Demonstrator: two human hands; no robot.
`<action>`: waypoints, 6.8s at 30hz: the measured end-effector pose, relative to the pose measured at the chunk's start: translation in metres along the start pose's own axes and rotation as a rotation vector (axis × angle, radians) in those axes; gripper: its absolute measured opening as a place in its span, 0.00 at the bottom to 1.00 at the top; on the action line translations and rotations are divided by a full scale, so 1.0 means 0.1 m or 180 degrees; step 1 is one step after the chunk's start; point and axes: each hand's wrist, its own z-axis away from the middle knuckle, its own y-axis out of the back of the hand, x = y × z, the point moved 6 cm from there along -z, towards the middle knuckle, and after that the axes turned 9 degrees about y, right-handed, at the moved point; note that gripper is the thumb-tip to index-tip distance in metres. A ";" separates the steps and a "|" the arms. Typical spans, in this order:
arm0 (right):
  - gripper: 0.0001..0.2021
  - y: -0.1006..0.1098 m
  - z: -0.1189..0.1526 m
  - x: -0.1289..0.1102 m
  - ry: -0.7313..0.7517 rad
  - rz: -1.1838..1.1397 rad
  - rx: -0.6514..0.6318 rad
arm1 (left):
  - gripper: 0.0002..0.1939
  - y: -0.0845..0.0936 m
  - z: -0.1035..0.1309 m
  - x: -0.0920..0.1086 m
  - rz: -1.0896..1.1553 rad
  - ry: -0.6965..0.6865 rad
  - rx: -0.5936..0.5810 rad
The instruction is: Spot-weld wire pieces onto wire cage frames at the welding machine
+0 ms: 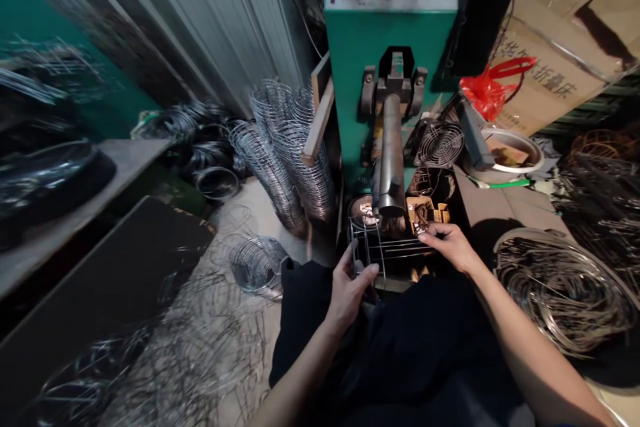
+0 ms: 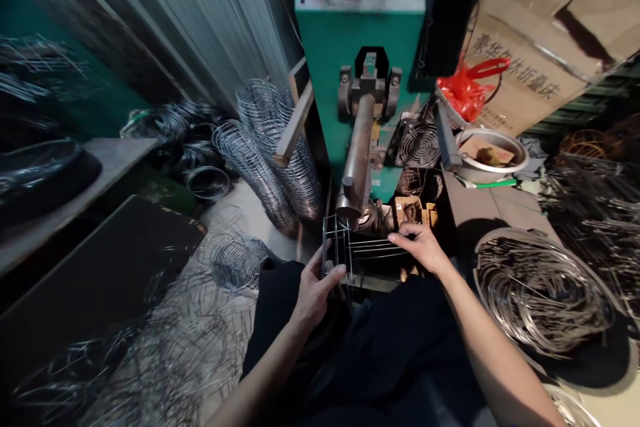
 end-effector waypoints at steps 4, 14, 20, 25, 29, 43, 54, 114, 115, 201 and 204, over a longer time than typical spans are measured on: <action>0.25 0.04 -0.05 0.01 -0.0010 0.0020 0.0022 | 0.51 -0.07 -0.02 0.05 0.0057 -0.0027 -0.0013; 0.27 0.10 -0.18 -0.05 0.0012 0.0215 0.0088 | 0.51 -0.14 -0.13 0.05 0.0211 0.0035 -0.0077; 0.27 0.12 -0.20 -0.06 0.0028 0.0248 0.0102 | 0.47 -0.13 -0.17 0.07 0.0148 -0.0063 -0.0073; 0.26 0.13 -0.24 -0.05 -0.0031 0.0246 0.0097 | 0.48 -0.13 -0.23 0.07 0.0135 0.0006 -0.0088; 0.24 0.16 -0.19 -0.06 0.0104 0.0280 0.0289 | 0.49 -0.11 -0.23 0.07 0.0011 -0.0032 -0.0131; 0.21 0.01 0.22 -0.15 0.0755 0.0331 0.0818 | 0.39 -0.07 -0.02 -0.14 -0.0590 -0.0526 -0.0177; 0.23 -0.07 0.11 -0.21 0.0791 0.0390 0.0844 | 0.39 -0.02 -0.11 -0.06 -0.0506 -0.0544 -0.0165; 0.21 -0.57 0.97 -0.05 0.0056 0.1344 -0.0070 | 0.17 -0.14 0.06 -0.03 -0.4424 -0.1259 -0.0310; 0.21 -0.54 1.03 -0.05 0.0092 0.1442 0.0035 | 0.18 -0.12 0.07 -0.04 -0.4487 -0.1261 -0.0289; 0.14 -0.05 0.83 -1.37 0.1138 0.1904 0.0610 | 0.45 0.49 0.33 0.10 -0.1085 0.0059 -0.0310; 0.11 0.00 0.99 -1.56 0.1484 0.2066 0.1133 | 0.51 0.46 0.63 -0.55 0.0006 0.1177 -0.0536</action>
